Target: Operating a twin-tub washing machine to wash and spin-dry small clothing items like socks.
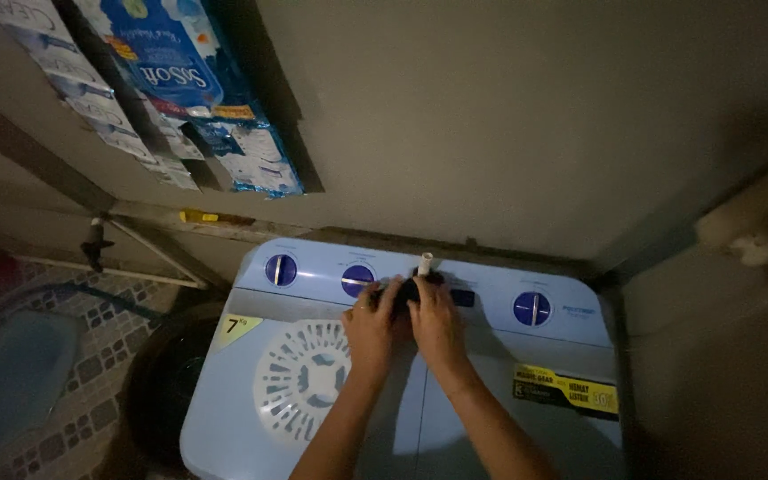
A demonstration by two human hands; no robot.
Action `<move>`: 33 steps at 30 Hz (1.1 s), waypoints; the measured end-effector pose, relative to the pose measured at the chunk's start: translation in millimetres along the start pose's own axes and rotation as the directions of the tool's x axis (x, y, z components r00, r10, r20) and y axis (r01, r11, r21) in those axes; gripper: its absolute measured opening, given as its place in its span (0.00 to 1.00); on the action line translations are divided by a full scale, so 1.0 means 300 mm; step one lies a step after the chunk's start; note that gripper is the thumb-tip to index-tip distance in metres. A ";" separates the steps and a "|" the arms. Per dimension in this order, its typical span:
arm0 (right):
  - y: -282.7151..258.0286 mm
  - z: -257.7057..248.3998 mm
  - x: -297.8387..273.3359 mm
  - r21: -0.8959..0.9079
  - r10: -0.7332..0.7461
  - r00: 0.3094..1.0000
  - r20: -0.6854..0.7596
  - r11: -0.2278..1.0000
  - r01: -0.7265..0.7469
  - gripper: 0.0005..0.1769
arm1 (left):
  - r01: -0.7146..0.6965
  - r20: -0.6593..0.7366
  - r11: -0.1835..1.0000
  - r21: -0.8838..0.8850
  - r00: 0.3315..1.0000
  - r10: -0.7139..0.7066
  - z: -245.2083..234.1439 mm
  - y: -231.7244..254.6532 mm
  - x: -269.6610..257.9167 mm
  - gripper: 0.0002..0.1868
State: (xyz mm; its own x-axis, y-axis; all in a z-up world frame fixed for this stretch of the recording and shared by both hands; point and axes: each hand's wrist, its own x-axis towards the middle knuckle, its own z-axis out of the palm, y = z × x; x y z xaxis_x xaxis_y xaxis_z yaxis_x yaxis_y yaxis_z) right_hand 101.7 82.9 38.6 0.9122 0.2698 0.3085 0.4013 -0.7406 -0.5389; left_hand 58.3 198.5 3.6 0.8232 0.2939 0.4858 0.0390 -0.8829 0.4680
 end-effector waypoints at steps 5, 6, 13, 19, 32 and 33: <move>0.181 0.053 -0.045 0.195 -0.025 1.000 -0.012 0.980 0.027 0.16 | -0.075 0.104 0.996 0.047 0.992 0.070 0.008 -0.011 0.053 0.31; 0.214 0.049 -0.049 0.112 -0.026 1.000 0.014 0.993 0.024 0.12 | -0.075 0.134 0.996 0.052 0.989 0.067 0.014 -0.021 0.067 0.30; 0.206 -0.104 -0.003 -0.118 -0.167 0.982 -0.089 0.981 0.156 0.17 | 0.087 0.033 0.991 0.102 0.995 -0.090 0.099 -0.070 0.178 0.18; 0.236 -0.058 -0.021 -0.051 -0.127 0.986 -0.110 0.991 0.122 0.14 | 0.082 0.006 0.996 0.031 0.997 -0.082 0.175 -0.042 0.276 0.20; 0.198 -0.102 -0.014 -0.046 -0.178 0.971 -0.160 0.984 0.173 0.13 | -0.275 0.272 0.948 -0.163 0.911 0.311 0.237 -0.056 0.442 0.21; 0.186 -0.105 -0.008 -0.042 -0.200 0.963 -0.179 0.980 0.195 0.13 | -0.294 0.285 0.929 -0.226 0.892 0.352 0.223 -0.019 0.460 0.20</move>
State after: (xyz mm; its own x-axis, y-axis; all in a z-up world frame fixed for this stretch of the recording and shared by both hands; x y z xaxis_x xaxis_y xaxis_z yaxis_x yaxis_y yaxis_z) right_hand 119.3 21.4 32.5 0.7836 0.2977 0.5452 0.5679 -0.6990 -0.4346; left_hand 209.7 219.6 18.7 0.9093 -0.1531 0.3870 -0.3339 -0.8235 0.4586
